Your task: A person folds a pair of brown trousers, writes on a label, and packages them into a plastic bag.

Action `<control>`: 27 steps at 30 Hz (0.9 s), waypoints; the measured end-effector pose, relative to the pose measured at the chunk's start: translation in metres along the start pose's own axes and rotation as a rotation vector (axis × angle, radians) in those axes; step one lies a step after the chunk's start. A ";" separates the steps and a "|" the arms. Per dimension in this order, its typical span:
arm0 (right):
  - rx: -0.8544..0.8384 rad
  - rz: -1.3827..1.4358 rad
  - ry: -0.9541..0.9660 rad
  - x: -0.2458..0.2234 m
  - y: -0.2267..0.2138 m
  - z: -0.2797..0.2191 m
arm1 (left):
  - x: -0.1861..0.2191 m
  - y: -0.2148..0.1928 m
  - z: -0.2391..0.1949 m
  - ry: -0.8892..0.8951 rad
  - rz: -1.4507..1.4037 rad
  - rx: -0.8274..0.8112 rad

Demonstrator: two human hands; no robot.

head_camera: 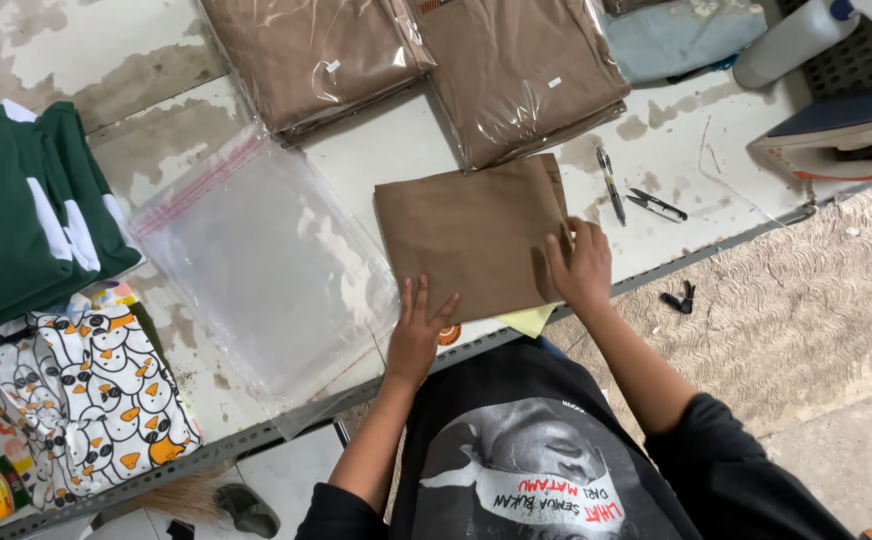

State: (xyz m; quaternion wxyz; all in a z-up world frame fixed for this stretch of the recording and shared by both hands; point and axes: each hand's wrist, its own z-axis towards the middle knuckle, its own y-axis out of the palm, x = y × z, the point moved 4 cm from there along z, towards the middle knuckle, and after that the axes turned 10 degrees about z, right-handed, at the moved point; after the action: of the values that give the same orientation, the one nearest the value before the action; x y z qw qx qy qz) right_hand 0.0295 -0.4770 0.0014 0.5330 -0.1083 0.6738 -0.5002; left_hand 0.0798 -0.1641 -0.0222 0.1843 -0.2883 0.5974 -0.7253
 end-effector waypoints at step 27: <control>-0.397 -0.252 -0.085 -0.019 0.047 0.064 | -0.013 -0.012 0.119 -0.487 -0.007 -0.142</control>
State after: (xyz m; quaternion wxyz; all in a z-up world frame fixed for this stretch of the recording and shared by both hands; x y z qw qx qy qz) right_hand 0.1083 -0.4776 -0.0203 0.4625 -0.3151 0.7170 -0.4156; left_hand 0.1663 -0.2443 0.0009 0.2998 -0.4687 0.5839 -0.5912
